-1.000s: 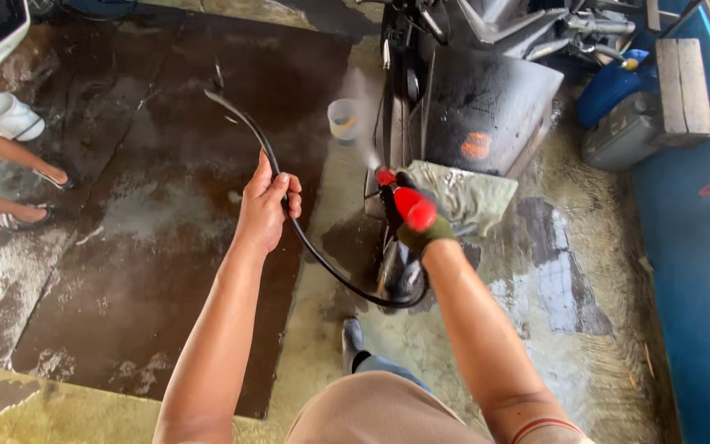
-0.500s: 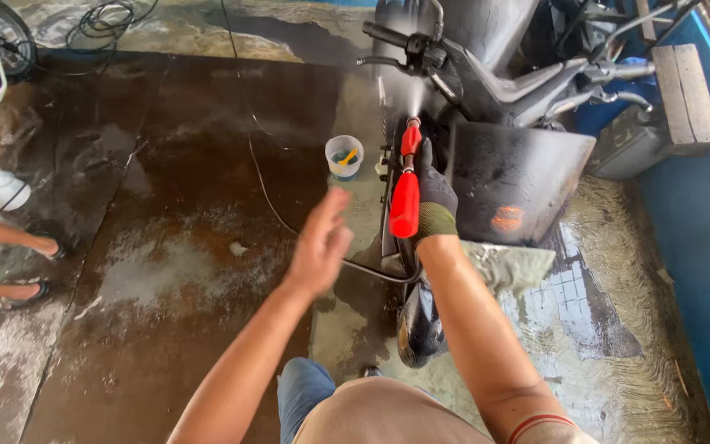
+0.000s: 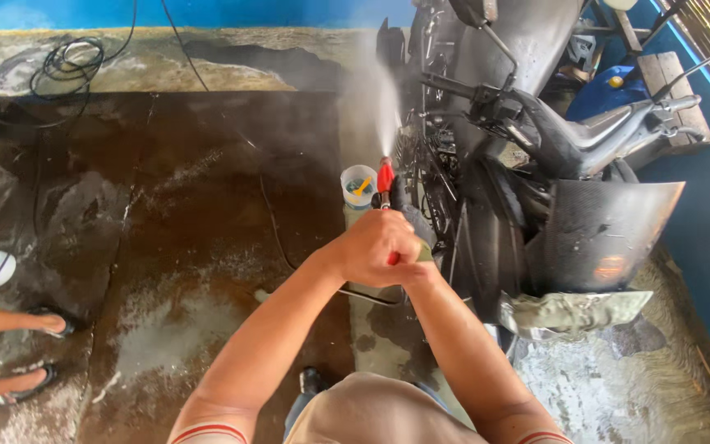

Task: The person uses a high-pressure water spray to clean the frame and engine of a motorcycle. They then use a brush dipped in soapy water to scrub the lower frame and chain area while continuing to rinse the bike.

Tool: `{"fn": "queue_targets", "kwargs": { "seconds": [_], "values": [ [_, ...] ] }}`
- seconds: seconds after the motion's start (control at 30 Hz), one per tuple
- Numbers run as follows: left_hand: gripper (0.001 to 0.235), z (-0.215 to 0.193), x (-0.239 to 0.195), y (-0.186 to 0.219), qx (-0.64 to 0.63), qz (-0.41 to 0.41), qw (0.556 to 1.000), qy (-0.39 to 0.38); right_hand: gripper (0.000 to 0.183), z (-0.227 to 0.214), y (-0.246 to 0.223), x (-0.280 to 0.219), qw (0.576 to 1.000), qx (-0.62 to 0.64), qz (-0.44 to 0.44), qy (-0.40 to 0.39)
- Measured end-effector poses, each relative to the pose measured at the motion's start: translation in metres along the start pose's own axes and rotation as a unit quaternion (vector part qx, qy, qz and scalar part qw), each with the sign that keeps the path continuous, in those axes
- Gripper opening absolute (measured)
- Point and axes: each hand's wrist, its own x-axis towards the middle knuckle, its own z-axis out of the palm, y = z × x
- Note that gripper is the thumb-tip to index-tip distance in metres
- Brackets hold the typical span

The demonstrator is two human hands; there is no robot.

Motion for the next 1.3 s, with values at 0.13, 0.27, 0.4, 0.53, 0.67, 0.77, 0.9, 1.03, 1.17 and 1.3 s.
{"fn": "queue_targets", "kwargs": {
  "seconds": [0.13, 0.27, 0.4, 0.53, 0.67, 0.77, 0.9, 1.03, 1.17, 1.3],
  "values": [
    [0.040, -0.023, -0.025, 0.005, -0.073, 0.108, 0.951, 0.279, 0.062, 0.030, 0.023, 0.025, 0.995, 0.095, -0.003, -0.002],
    [0.046, -0.032, -0.036, -0.025, -0.059, 0.005, 0.962, 0.265, 0.062, 0.054, 0.052, 0.044, 0.986, 0.161, 0.026, -0.016],
    [0.050, -0.083, -0.046, -0.093, 0.009, -0.097, 0.987, -0.129, 0.063, 0.081, 0.079, 0.048, 0.971, 0.226, 0.071, -0.029],
    [0.032, -0.106, -0.054, -0.103, -0.165, 0.001, 0.983, 0.085, 0.064, 0.117, 0.073, 0.082, 0.932, 0.354, 0.051, -0.050],
    [0.035, -0.119, -0.046, -0.132, -0.105, -0.016, 0.955, 0.277, 0.064, 0.159, 0.059, 0.139, 0.800, 0.592, -0.010, -0.096],
    [0.033, -0.126, -0.037, -0.185, -0.113, -0.041, 0.952, 0.281, 0.065, 0.202, 0.069, 0.167, 0.564, 0.816, -0.040, -0.123],
    [0.048, -0.169, -0.021, -0.280, -0.037, -0.080, 0.996, 0.027, 0.066, 0.250, 0.080, 0.205, 0.304, 0.941, -0.058, -0.133],
    [0.064, -0.209, 0.001, -0.348, -0.075, -0.200, 0.954, -0.208, 0.067, 0.270, 0.080, 0.263, 0.220, 0.963, -0.079, -0.135],
    [0.047, -0.219, 0.027, -0.375, -0.194, -0.099, 0.976, -0.017, 0.067, 0.286, 0.082, 0.324, 0.174, 0.966, -0.122, -0.149],
    [0.041, -0.229, 0.056, -0.406, -0.144, -0.062, 0.987, 0.026, 0.068, 0.298, 0.084, 0.380, 0.155, 0.953, -0.193, -0.176]
  ]
}}
